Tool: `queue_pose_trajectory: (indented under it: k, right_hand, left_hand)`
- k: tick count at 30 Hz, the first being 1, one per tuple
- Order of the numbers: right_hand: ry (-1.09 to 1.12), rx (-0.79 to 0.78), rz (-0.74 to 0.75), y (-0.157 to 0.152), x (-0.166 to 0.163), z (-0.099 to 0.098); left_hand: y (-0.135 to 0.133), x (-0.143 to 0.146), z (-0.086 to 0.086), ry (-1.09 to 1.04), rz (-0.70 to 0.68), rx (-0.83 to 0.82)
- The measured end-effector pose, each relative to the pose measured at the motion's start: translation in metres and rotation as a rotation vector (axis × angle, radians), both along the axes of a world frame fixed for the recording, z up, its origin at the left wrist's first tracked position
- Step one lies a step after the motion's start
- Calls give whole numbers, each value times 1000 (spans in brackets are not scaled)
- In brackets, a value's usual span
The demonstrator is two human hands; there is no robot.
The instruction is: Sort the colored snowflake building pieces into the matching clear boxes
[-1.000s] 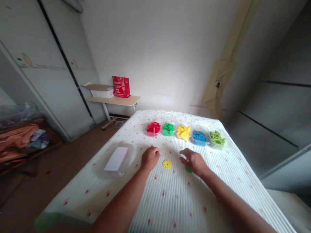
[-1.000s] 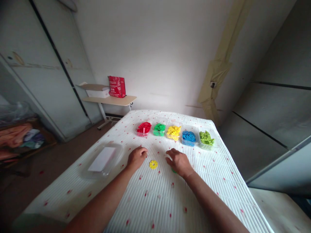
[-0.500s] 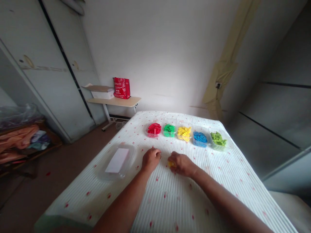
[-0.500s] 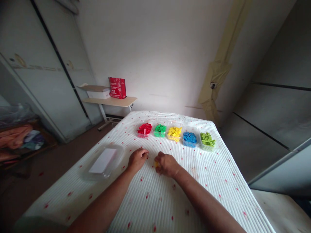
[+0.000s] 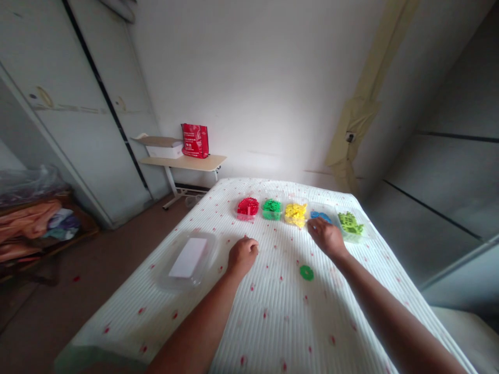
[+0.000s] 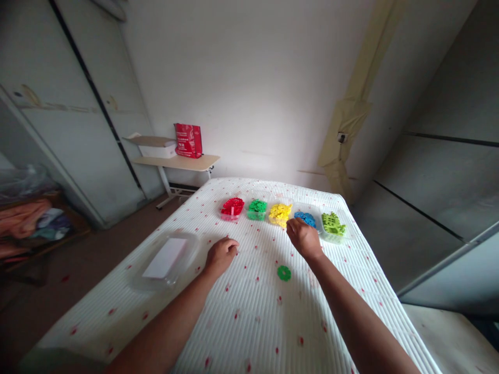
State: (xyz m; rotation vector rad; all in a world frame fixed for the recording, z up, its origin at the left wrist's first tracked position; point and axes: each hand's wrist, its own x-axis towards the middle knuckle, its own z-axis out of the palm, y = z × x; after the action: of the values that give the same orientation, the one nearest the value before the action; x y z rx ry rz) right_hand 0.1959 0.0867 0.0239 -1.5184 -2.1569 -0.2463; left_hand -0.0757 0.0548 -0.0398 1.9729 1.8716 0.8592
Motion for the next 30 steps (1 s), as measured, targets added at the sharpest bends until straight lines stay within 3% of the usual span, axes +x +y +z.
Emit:
queue_pose_trajectory:
  k: [4,7,14,18,25,27,30]
  right_hand:
    - [32,-78,-2,-39,36,-42]
    - [84,-143,-74,-51,54,-58]
    - [50,-162,-178,-46,50,-59]
    - [47,-162,-171,-47,50,-60]
    - [41,-178,-172,-49,50,-61]
    - [28,-182,-178,-49,48,-60]
    - [22,-182,-183,-49,47,-61]
  left_hand:
    - [-2,2,1,15,-17,2]
    - [-8,15,2,24,-71,1]
    - [-33,96,12,135,-465,7]
    - [-40,124,20,287,-534,-18]
    - [-37,109,26,284,-546,-67]
    - [-23,98,39,274,-496,-36]
    - [17,81,70,253,-336,66]
